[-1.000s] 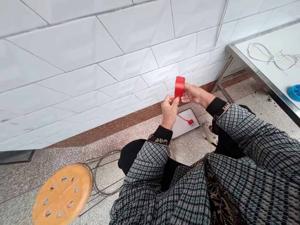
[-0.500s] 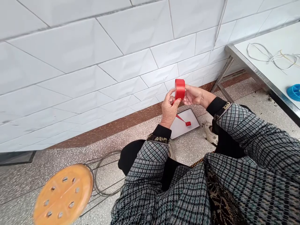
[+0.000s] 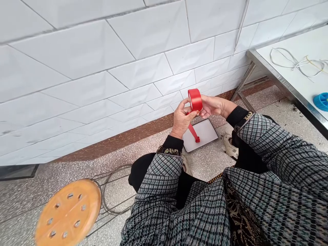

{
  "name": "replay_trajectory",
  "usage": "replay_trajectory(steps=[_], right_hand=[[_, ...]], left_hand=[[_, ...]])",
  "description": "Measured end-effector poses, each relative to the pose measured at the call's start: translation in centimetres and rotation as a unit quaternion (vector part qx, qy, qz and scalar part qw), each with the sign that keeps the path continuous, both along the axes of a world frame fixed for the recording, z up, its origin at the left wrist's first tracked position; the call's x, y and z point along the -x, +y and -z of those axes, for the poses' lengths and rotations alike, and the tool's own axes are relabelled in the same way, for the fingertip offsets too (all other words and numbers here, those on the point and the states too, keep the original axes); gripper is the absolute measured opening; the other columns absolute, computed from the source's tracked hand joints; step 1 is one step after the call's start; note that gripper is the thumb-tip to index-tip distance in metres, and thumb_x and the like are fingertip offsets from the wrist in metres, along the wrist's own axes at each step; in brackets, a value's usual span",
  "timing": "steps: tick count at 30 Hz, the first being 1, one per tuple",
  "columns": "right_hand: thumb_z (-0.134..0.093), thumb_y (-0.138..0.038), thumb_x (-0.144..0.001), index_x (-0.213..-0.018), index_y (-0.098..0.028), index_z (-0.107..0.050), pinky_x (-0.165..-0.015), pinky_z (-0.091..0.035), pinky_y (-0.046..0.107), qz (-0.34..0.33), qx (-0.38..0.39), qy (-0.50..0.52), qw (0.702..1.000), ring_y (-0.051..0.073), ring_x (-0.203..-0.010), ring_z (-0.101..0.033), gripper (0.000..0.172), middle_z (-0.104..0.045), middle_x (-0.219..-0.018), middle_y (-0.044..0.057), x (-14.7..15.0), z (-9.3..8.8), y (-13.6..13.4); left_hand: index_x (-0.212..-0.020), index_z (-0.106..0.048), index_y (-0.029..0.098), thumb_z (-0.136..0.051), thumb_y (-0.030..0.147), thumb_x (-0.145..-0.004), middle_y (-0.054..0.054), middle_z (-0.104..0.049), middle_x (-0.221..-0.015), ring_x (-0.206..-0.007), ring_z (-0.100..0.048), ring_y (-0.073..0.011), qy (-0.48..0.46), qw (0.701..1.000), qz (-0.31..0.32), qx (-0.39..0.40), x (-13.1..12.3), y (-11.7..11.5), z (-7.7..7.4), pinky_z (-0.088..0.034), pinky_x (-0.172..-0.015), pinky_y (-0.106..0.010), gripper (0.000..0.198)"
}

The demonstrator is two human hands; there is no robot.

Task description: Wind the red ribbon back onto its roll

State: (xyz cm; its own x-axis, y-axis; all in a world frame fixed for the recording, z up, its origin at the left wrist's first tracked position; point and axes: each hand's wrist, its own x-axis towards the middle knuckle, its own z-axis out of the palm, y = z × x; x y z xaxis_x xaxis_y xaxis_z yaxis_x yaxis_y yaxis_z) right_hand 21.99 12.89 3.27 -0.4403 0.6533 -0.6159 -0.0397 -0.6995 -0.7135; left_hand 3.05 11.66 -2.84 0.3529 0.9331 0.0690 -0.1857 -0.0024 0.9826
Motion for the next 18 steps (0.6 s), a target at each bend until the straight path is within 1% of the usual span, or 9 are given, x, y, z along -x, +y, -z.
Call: replay_trajectory(steps=[2, 4, 7, 9, 11, 13, 15, 16, 18], right_hand=[[-0.073, -0.047, -0.104, -0.096, -0.018, -0.07, -0.056, -0.061, 0.024, 0.001, -0.069, -0.037, 0.997, 0.016, -0.063, -0.067, 0.031, -0.075, -0.078, 0.008, -0.1, -0.3, 0.0], [-0.081, -0.036, -0.097, -0.097, -0.018, -0.069, -0.061, -0.062, 0.024, 0.013, -0.156, -0.08, 0.984, 0.017, -0.07, -0.07, 0.022, -0.076, -0.083, 0.006, -0.4, -0.4, 0.1], [-0.084, -0.024, -0.09, -0.099, -0.019, -0.068, -0.067, -0.062, 0.025, 0.009, -0.264, -0.142, 0.954, 0.018, -0.078, -0.072, 0.02, -0.075, -0.086, 0.003, -0.8, -0.4, 0.2], [-0.082, -0.023, -0.088, -0.097, -0.019, -0.068, -0.071, -0.061, 0.027, 0.001, -0.316, -0.188, 0.93, 0.019, -0.083, -0.071, 0.018, -0.075, -0.087, 0.002, -0.9, -0.3, 0.2], [-0.079, -0.022, -0.087, -0.094, -0.019, -0.067, -0.075, -0.059, 0.028, 0.011, -0.361, -0.253, 0.897, 0.02, -0.086, -0.07, 0.014, -0.074, -0.086, 0.002, -0.9, -0.2, 0.3], [-0.075, -0.02, -0.086, -0.09, -0.018, -0.065, -0.077, -0.057, 0.03, 0.04, -0.387, -0.327, 0.861, 0.022, -0.087, -0.069, 0.011, -0.072, -0.084, 0.003, -0.9, 0.0, 0.6], [-0.072, -0.019, -0.086, -0.088, -0.018, -0.064, -0.077, -0.057, 0.031, 0.078, -0.376, -0.383, 0.84, 0.022, -0.085, -0.068, 0.008, -0.071, -0.081, 0.003, -0.8, 0.1, 0.9], [-0.07, -0.019, -0.087, -0.088, -0.018, -0.064, -0.075, -0.057, 0.031, 0.094, -0.359, -0.392, 0.842, 0.022, -0.081, -0.068, 0.007, -0.07, -0.08, 0.003, -0.8, 0.2, 1.1], [-0.067, -0.018, -0.089, -0.088, -0.018, -0.063, -0.068, -0.057, 0.029, 0.12, -0.306, -0.371, 0.868, 0.021, -0.072, -0.069, 0.004, -0.07, -0.076, 0.003, -0.6, 0.2, 1.3]], left_hand=[[-0.127, -0.068, 0.024, -0.099, 0.048, -0.07, 0.013, -0.051, -0.053, -0.042, -0.036, -0.0061, -0.023, 0.999, 0.011, 0.029, 0.1, -0.1, -0.2, -0.028, -0.046, -0.022, 0.069], [-0.127, -0.067, 0.024, -0.099, 0.047, -0.069, 0.014, -0.047, -0.051, -0.04, -0.033, -0.0058, -0.033, 0.998, 0.023, 0.057, 0.3, -0.3, -0.5, -0.025, -0.043, -0.023, 0.07], [-0.123, -0.067, 0.025, -0.098, 0.041, -0.069, 0.015, -0.045, -0.051, -0.038, -0.029, -0.0049, -0.029, 0.995, 0.039, 0.089, 0.6, -0.5, -1.0, -0.022, -0.041, -0.022, 0.064], [-0.122, -0.067, 0.025, -0.096, 0.037, -0.07, 0.015, -0.045, -0.051, -0.038, -0.027, -0.0047, -0.024, 0.994, 0.043, 0.102, 0.6, -0.6, -1.4, -0.021, -0.041, -0.022, 0.061], [-0.122, -0.066, 0.025, -0.095, 0.035, -0.072, 0.015, -0.045, -0.052, -0.038, -0.026, -0.0049, -0.022, 0.993, 0.031, 0.111, 0.4, -0.9, -1.6, -0.019, -0.041, -0.022, 0.059], [-0.122, -0.065, 0.025, -0.094, 0.036, -0.075, 0.015, -0.044, -0.052, -0.039, -0.025, -0.0052, -0.026, 0.993, -0.007, 0.113, -0.1, -1.2, -1.7, -0.016, -0.041, -0.022, 0.057], [-0.116, -0.064, 0.025, -0.092, 0.041, -0.08, 0.014, -0.042, -0.054, -0.04, -0.025, -0.0052, -0.031, 0.992, -0.061, 0.109, -0.7, -1.5, -1.6, -0.015, -0.041, -0.022, 0.048], [-0.11, -0.064, 0.024, -0.091, 0.044, -0.082, 0.014, -0.042, -0.054, -0.04, -0.025, -0.005, -0.031, 0.99, -0.083, 0.106, -1.0, -1.6, -1.6, -0.015, -0.041, -0.022, 0.043], [-0.096, -0.063, 0.023, -0.089, 0.049, -0.084, 0.012, -0.042, -0.055, -0.041, -0.026, -0.0047, -0.026, 0.989, -0.104, 0.102, -1.4, -1.8, -1.5, -0.015, -0.041, -0.021, 0.04]])
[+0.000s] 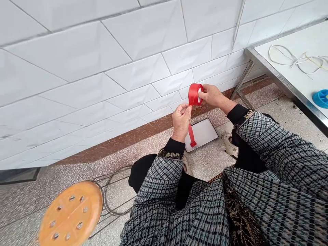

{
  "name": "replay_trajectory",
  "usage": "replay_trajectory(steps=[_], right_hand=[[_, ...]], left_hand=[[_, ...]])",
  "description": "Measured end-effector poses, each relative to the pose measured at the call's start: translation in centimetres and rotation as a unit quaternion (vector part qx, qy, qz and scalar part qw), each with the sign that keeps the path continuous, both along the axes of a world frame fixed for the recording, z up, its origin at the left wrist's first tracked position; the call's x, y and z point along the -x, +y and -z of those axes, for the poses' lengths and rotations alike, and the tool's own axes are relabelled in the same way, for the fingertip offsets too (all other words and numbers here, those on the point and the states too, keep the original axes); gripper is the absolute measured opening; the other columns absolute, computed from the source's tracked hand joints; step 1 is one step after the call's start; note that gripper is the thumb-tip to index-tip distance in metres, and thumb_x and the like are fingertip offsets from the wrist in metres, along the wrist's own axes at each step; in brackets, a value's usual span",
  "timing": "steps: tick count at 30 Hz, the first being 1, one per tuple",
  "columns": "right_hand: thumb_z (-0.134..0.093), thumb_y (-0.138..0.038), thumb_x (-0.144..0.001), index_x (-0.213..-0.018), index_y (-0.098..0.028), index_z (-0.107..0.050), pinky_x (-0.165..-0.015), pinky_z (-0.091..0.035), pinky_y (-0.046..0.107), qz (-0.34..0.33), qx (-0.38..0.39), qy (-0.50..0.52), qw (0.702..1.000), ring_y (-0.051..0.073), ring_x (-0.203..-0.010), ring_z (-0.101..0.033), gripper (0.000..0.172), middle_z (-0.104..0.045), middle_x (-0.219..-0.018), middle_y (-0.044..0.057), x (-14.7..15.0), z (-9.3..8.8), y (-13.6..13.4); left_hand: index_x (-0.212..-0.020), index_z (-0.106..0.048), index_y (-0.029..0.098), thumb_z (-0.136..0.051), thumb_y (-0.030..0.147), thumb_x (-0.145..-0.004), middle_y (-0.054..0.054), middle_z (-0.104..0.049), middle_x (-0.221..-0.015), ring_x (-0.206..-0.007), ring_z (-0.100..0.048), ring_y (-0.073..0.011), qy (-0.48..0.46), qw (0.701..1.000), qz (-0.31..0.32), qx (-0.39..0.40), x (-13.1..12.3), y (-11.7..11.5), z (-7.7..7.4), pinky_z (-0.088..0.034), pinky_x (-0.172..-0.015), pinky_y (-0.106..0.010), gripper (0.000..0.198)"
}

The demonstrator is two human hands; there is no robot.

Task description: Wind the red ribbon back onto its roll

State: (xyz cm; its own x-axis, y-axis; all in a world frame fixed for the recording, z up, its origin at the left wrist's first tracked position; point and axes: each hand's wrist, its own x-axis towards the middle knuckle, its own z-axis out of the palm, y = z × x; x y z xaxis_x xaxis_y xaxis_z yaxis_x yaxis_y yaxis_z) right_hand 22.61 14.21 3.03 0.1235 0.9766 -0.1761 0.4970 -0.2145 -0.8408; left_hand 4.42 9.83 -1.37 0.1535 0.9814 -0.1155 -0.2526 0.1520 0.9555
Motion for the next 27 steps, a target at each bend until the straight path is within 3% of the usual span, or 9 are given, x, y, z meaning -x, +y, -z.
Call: replay_trajectory(steps=[6, 13, 20, 24, 27], right_hand=[[-0.066, -0.017, -0.094, -0.085, -0.016, -0.065, -0.057, -0.058, 0.022, 0.051, 0.116, 0.203, 0.971, 0.015, -0.056, -0.065, 0.009, -0.068, -0.064, 0.004, 1.0, -0.1, -0.4], [-0.07, -0.032, -0.103, -0.095, -0.018, -0.066, -0.063, -0.065, 0.027, 0.043, 0.18, 0.384, 0.905, 0.016, -0.058, -0.065, 0.016, -0.069, -0.065, 0.004, 0.9, 0.3, -0.4], [-0.069, -0.044, -0.108, -0.099, -0.02, -0.068, -0.062, -0.062, 0.023, -0.008, 0.243, 0.429, 0.87, 0.015, -0.059, -0.065, 0.026, -0.072, -0.067, 0.004, 0.9, 0.2, -0.7], [-0.063, -0.043, -0.111, -0.103, -0.018, -0.07, -0.059, -0.061, 0.022, -0.035, 0.264, 0.444, 0.855, 0.015, -0.059, -0.066, 0.027, -0.074, -0.069, 0.004, 0.7, 0.1, -0.9], [-0.06, -0.04, -0.113, -0.103, -0.017, -0.07, -0.058, -0.061, 0.022, -0.041, 0.269, 0.449, 0.851, 0.015, -0.059, -0.067, 0.027, -0.075, -0.07, 0.004, 0.6, 0.2, -0.9]], left_hand=[[-0.087, -0.06, 0.022, -0.086, 0.047, -0.088, 0.009, -0.043, -0.057, -0.047, -0.035, -0.0073, 0.036, 0.998, -0.029, -0.039, -0.5, -0.3, 0.4, -0.028, -0.045, -0.021, 0.035], [-0.087, -0.06, 0.023, -0.079, 0.049, -0.096, 0.003, -0.052, -0.07, -0.063, -0.048, -0.0128, 0.109, 0.988, -0.04, -0.106, -0.9, -0.3, 1.1, -0.038, -0.056, -0.025, 0.033], [-0.108, -0.063, 0.026, -0.081, 0.035, -0.094, 0.005, -0.047, -0.072, -0.064, -0.046, -0.0139, 0.119, 0.981, -0.047, -0.145, -0.7, 0.0, 1.4, -0.039, -0.062, -0.027, 0.024], [-0.129, -0.064, 0.027, -0.081, 0.023, -0.092, 0.008, -0.039, -0.067, -0.061, -0.041, -0.0134, 0.113, 0.981, -0.03, -0.156, -0.5, 0.1, 1.2, -0.038, -0.062, -0.027, 0.041], [-0.13, -0.066, 0.027, -0.083, 0.02, -0.089, 0.009, -0.037, -0.065, -0.059, -0.04, -0.0129, 0.122, 0.978, -0.014, -0.168, -0.4, 0.1, 1.0, -0.038, -0.062, -0.027, 0.044]])
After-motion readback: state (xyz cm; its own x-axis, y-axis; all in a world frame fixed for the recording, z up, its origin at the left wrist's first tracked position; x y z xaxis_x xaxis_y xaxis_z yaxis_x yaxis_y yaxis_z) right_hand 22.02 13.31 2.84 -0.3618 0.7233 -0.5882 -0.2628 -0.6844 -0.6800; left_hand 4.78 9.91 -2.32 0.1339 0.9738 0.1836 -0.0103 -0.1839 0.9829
